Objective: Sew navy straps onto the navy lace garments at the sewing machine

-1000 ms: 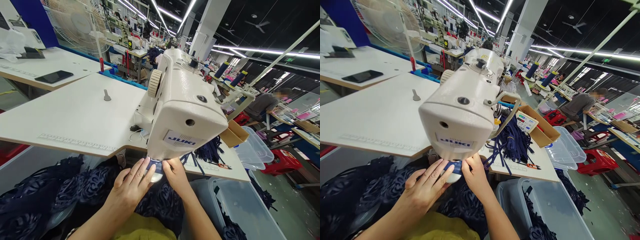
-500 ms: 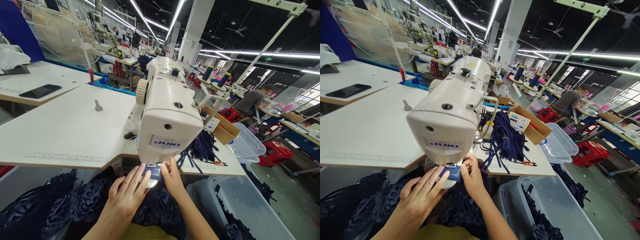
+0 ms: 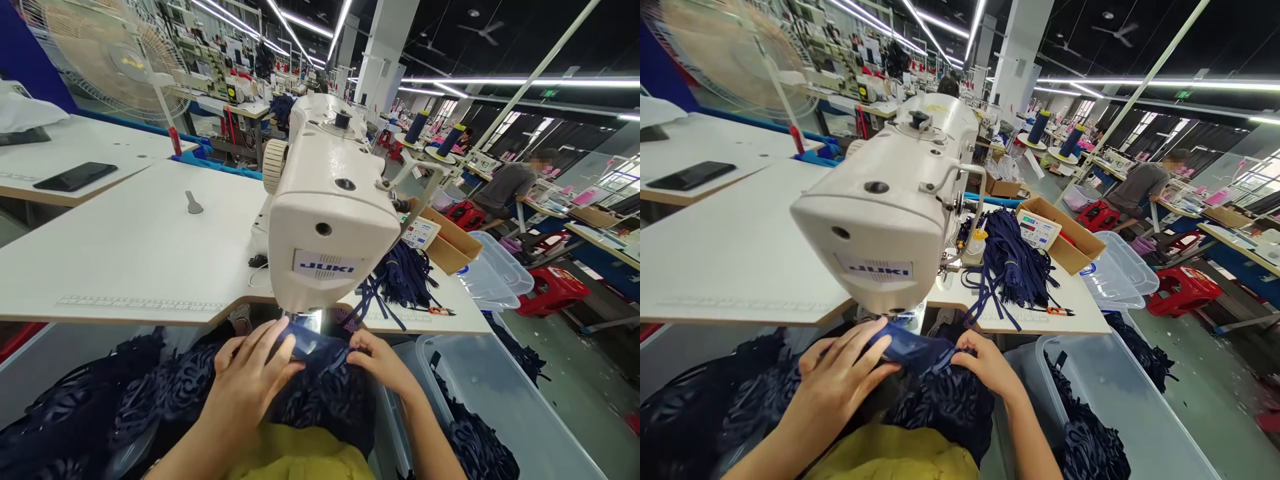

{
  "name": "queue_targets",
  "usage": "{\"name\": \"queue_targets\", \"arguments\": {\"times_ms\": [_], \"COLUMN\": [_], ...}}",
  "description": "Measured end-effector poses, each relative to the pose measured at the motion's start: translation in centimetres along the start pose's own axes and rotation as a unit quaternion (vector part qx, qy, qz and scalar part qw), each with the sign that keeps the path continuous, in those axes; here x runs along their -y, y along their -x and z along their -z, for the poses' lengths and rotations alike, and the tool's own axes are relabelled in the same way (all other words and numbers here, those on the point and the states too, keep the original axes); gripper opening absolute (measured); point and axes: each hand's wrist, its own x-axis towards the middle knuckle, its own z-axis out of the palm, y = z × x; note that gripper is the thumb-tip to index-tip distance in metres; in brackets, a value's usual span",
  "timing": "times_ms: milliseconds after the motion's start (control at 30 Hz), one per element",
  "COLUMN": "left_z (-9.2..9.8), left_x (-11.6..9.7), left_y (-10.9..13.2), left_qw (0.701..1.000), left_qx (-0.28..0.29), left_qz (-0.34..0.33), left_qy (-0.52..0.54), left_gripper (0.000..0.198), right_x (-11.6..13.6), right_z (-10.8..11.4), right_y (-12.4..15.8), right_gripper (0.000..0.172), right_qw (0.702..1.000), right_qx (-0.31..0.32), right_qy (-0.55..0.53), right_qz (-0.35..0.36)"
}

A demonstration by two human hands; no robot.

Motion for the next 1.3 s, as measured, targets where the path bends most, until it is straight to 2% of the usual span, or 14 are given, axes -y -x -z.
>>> {"name": "queue_targets", "arguments": {"times_ms": [100, 167, 267, 333, 367, 433, 500, 533, 633, 733, 800, 900, 1100, 1300], "left_z": [1.1, 1.9, 2.7, 2.7, 2.6, 2.1, 1.5, 1.2, 0.4, 0.0, -0.1, -0.3, -0.4, -0.7], "left_x": [2.5, 4.4, 6.1, 5.9, 5.5, 4.1, 2.6, 1.9, 0.6, 0.2, 0.1, -0.1, 0.3, 0.5], "left_y": [1.1, 1.7, 2.1, 2.0, 1.8, 1.2, 0.6, 0.3, 0.0, 0.3, 0.5, 0.7, 0.5, 0.3], "left_qw": [0.999, 0.996, 0.981, 0.981, 0.986, 0.995, 0.987, 0.984, 0.986, 0.99, 0.992, 0.995, 0.998, 0.998], "left_qx": [-0.03, -0.071, -0.068, -0.05, -0.035, -0.002, 0.041, 0.053, 0.061, 0.05, 0.043, 0.032, 0.019, 0.013], "left_qz": [0.001, 0.034, 0.091, 0.085, 0.059, -0.048, -0.15, -0.169, -0.157, -0.133, -0.118, -0.095, -0.062, -0.064], "left_qy": [0.019, -0.042, -0.155, -0.168, -0.149, -0.082, -0.029, -0.016, 0.01, 0.02, 0.013, 0.009, -0.008, -0.01], "left_gripper": [0.011, 0.009, 0.013, 0.024, 0.032, 0.041, 0.044, 0.043, 0.041, 0.044, 0.046, 0.048, 0.052, 0.048], "right_x": [3.7, 6.3, 9.0, 9.5, 9.6, 9.4, 9.4, 9.4, 9.2, 8.5, 7.9, 7.6, 8.2, 8.1], "right_z": [0.6, -0.1, -2.7, -4.8, -5.7, -6.9, -7.2, -7.2, -6.5, -6.0, -5.7, -5.5, -5.5, -5.7], "right_y": [1.4, 1.5, 0.1, -1.4, -2.2, -3.3, -3.7, -3.7, -3.2, -2.9, -3.0, -3.6, -4.7, -5.1], "right_gripper": [0.036, 0.033, 0.02, 0.021, 0.025, 0.032, 0.035, 0.035, 0.022, 0.01, 0.01, 0.006, 0.002, 0.008], "right_qw": [0.991, 0.991, 0.994, 0.959, 0.933, 0.881, 0.855, 0.853, 0.896, 0.973, 0.992, 0.993, 0.971, 0.961], "right_qx": [0.022, 0.032, -0.017, -0.07, -0.096, -0.133, -0.14, -0.14, -0.151, -0.141, -0.108, -0.104, -0.163, -0.186], "right_qy": [-0.133, -0.133, 0.046, 0.207, 0.279, 0.381, 0.42, 0.42, 0.338, 0.134, 0.019, -0.011, 0.107, 0.149], "right_qz": [-0.024, -0.012, 0.099, 0.179, 0.207, 0.247, 0.27, 0.275, 0.244, 0.125, 0.062, 0.057, 0.14, 0.142]}}
